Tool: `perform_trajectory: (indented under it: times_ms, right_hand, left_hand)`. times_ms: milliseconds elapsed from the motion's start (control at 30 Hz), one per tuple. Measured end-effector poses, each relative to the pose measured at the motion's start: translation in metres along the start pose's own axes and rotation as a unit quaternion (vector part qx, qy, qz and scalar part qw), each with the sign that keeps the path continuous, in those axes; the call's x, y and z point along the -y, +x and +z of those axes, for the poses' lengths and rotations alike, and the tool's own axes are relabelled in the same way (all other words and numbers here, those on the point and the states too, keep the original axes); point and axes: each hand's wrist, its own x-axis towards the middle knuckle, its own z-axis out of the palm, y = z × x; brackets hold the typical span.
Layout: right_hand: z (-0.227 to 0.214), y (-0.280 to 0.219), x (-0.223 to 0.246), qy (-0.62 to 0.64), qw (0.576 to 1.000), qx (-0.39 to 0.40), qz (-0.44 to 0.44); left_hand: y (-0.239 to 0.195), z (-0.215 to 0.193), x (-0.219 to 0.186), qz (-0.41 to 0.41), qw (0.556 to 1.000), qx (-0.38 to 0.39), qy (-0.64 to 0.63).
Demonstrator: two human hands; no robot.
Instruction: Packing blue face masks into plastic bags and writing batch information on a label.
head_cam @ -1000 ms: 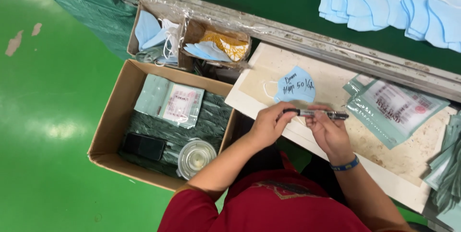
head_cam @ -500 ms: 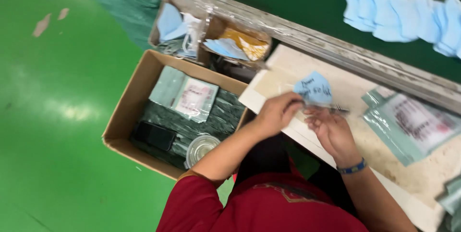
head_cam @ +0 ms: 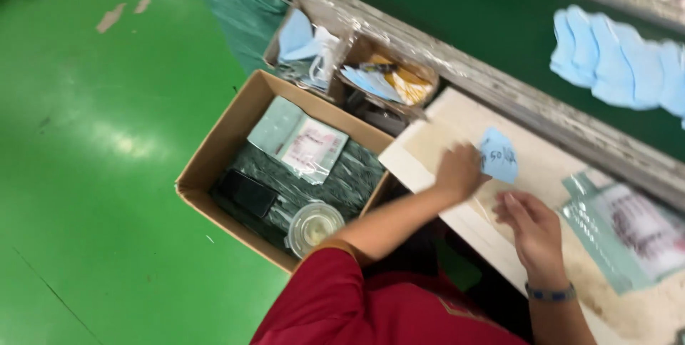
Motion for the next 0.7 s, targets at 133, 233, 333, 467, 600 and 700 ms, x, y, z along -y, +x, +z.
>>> perform_trajectory:
  times_ms: [133, 233, 333, 467, 600, 700]
  right_hand:
    - [-0.023, -0.012, 0.023, -0.035, 0.998, -0.017, -0.048]
    - [-0.054, -0.019, 0.035, -0.057, 0.994, -0.079, -0.059]
    - [-0.063, -0.016, 0.055, -0.087, 0.989, -0.104, -0.054]
    - [-0.061, 0.014, 0.083, -0.231, 0.954, -0.117, -0.149]
    - [-0.074, 0.102, 0.111, -0.321, 0.872, -0.186, -0.319]
    - [-0.096, 0.179, 0.108, -0.392, 0.818, -0.270, -0.323]
  left_hand:
    - [0.020, 0.034, 0.096, 0.081, 0.987, -0.124, -0.059]
    - [0.053, -0.059, 0.158, -0.058, 0.937, -0.343, -0.028]
    - [0.041, -0.220, 0.228, -0.132, 0.876, -0.463, -0.013]
    - [0.065, -0.283, 0.219, -0.169, 0.906, -0.372, 0.112]
    - [0.149, -0.207, 0.129, 0.141, 0.946, -0.289, -0.036]
    - [0.200, -0.146, 0.026, 0.074, 0.990, -0.098, 0.072]
